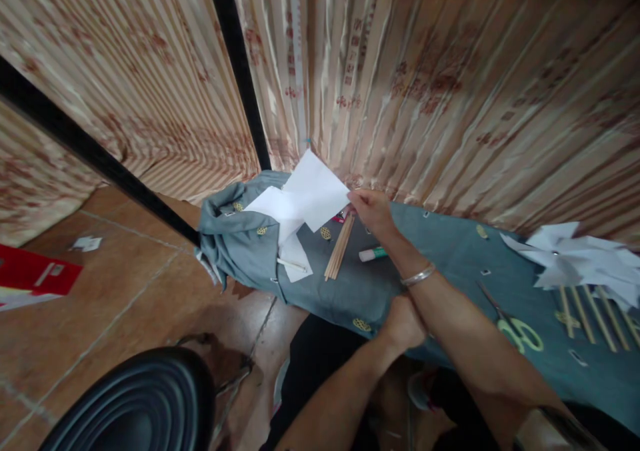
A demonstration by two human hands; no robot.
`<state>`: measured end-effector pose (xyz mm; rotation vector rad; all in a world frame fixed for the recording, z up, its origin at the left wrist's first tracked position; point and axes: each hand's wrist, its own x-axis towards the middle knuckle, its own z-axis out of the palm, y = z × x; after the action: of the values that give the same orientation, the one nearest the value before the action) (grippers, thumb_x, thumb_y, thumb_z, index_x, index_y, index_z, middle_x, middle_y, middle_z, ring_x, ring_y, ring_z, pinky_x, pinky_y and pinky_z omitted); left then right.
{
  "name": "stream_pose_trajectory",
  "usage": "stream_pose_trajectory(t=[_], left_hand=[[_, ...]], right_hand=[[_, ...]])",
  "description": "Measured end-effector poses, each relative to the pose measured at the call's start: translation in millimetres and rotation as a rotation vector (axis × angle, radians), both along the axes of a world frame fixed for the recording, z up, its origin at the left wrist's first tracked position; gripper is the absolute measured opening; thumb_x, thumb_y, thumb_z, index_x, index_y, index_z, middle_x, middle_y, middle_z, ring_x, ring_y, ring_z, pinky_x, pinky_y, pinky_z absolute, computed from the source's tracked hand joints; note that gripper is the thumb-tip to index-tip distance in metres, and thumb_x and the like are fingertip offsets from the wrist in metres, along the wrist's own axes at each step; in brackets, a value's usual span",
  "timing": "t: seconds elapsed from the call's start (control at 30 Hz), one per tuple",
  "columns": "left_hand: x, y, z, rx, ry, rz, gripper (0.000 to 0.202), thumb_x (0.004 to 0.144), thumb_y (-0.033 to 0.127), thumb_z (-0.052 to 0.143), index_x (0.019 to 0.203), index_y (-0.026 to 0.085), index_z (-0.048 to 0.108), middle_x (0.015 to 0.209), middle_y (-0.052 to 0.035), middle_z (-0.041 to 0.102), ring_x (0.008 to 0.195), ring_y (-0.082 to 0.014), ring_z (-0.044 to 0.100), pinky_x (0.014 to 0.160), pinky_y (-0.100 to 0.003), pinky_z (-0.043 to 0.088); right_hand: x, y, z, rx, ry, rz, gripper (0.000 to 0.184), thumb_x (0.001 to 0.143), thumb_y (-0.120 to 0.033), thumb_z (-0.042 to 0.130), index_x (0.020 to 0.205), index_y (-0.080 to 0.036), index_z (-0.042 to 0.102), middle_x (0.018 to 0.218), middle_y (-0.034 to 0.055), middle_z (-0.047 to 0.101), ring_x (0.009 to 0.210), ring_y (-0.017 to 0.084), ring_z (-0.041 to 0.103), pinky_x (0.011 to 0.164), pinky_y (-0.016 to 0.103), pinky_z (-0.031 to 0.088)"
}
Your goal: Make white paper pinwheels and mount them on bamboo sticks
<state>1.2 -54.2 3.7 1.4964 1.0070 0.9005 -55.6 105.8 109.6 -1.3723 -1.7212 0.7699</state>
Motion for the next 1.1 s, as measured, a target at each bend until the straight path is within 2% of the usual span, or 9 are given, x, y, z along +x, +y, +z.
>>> stream_pose_trajectory(t=[0.17,0.33,0.47,0.6,0.7,0.8,0.87,0.93,1.1], left_hand=[[-12,0,5.0,0.145,0.153,0.003,0.020,0.085,0.017,0.057,0.090,0.019,0.077,0.087,-0.0066,0.075,0.085,-0.0208,0.067,0.085,-0.031,0.053],[-20,-6,11.3,0.165,0.131,0.038,0.018,0.085,0.018,0.059,0.092,0.017,0.076,0.087,-0.0059,0.075,0.080,-0.0187,0.067,0.077,-0.028,0.053],[-39,-27,17.3,0.223,0.137,0.043,0.017,0.086,0.020,0.059,0.086,0.017,0.076,0.088,-0.0062,0.075,0.082,-0.0195,0.068,0.077,-0.029,0.053],[-69,-59,25.6,0.292,0.201,0.087,0.018,0.088,0.021,0.059,0.092,0.020,0.076,0.083,-0.0051,0.074,0.077,-0.0176,0.068,0.074,-0.028,0.054],[-82,-70,35.6,0.389,0.287,0.154,0.020,0.090,0.023,0.056,0.098,0.022,0.074,0.088,-0.0056,0.073,0.085,-0.0183,0.067,0.078,-0.030,0.055],[-79,-57,40.6,0.541,0.352,0.158,0.025,0.093,0.021,0.050,0.107,0.021,0.071,0.095,-0.0081,0.071,0.090,-0.0192,0.065,0.080,-0.033,0.055],[-72,-39,36.9,0.626,0.407,0.140,0.032,0.092,0.017,0.047,0.118,0.021,0.065,0.110,-0.0101,0.068,0.104,-0.0213,0.062,0.091,-0.039,0.053],[-66,-22,27.9,0.675,0.473,0.112,0.034,0.091,0.013,0.047,0.120,0.021,0.063,0.124,-0.0113,0.062,0.117,-0.0242,0.056,0.099,-0.045,0.049],[-66,-4,2.9,0.666,0.601,0.040,0.025,0.090,0.017,0.051,0.109,0.020,0.067,0.123,-0.0118,0.063,0.114,-0.0258,0.057,0.097,-0.046,0.049]], right_hand=[[91,-46,-0.9,-0.192,0.533,-0.162,0.024,0.066,-0.040,0.076,0.070,-0.017,0.070,0.057,-0.0010,0.067,0.053,0.013,0.060,0.056,0.025,0.051],[182,-113,-13.6,-0.264,0.632,-0.367,0.038,0.046,-0.042,0.088,0.070,-0.017,0.072,0.054,-0.0003,0.067,0.046,0.010,0.057,0.046,0.021,0.047],[230,-155,-38.1,-0.341,0.636,-0.500,0.042,0.038,-0.044,0.090,0.066,-0.017,0.073,0.053,0.0016,0.067,0.046,0.010,0.058,0.044,0.020,0.046],[251,-172,-59.7,-0.422,0.498,-0.416,0.041,0.042,-0.049,0.086,0.060,-0.016,0.071,0.049,0.0019,0.065,0.042,0.009,0.054,0.041,0.020,0.042],[256,-172,-66.7,-0.452,0.387,-0.313,0.036,0.053,-0.049,0.081,0.060,-0.015,0.070,0.050,0.0021,0.065,0.042,0.009,0.054,0.042,0.021,0.043],[254,-169,-67.8,-0.431,0.242,-0.240,0.029,0.067,-0.044,0.072,0.065,-0.016,0.070,0.053,0.0023,0.066,0.044,0.010,0.056,0.045,0.021,0.045],[252,-169,-67.6,-0.410,0.120,-0.187,0.024,0.075,-0.038,0.064,0.066,-0.016,0.070,0.056,0.0024,0.067,0.046,0.011,0.057,0.046,0.021,0.046],[250,-169,-67.7,-0.392,0.038,-0.160,0.022,0.078,-0.031,0.059,0.064,-0.017,0.069,0.055,0.0020,0.068,0.047,0.011,0.059,0.048,0.021,0.045],[251,-170,-66.6,-0.355,-0.057,-0.202,0.018,0.076,-0.029,0.061,0.064,-0.019,0.070,0.056,0.0009,0.068,0.053,0.015,0.062,0.055,0.024,0.045]])
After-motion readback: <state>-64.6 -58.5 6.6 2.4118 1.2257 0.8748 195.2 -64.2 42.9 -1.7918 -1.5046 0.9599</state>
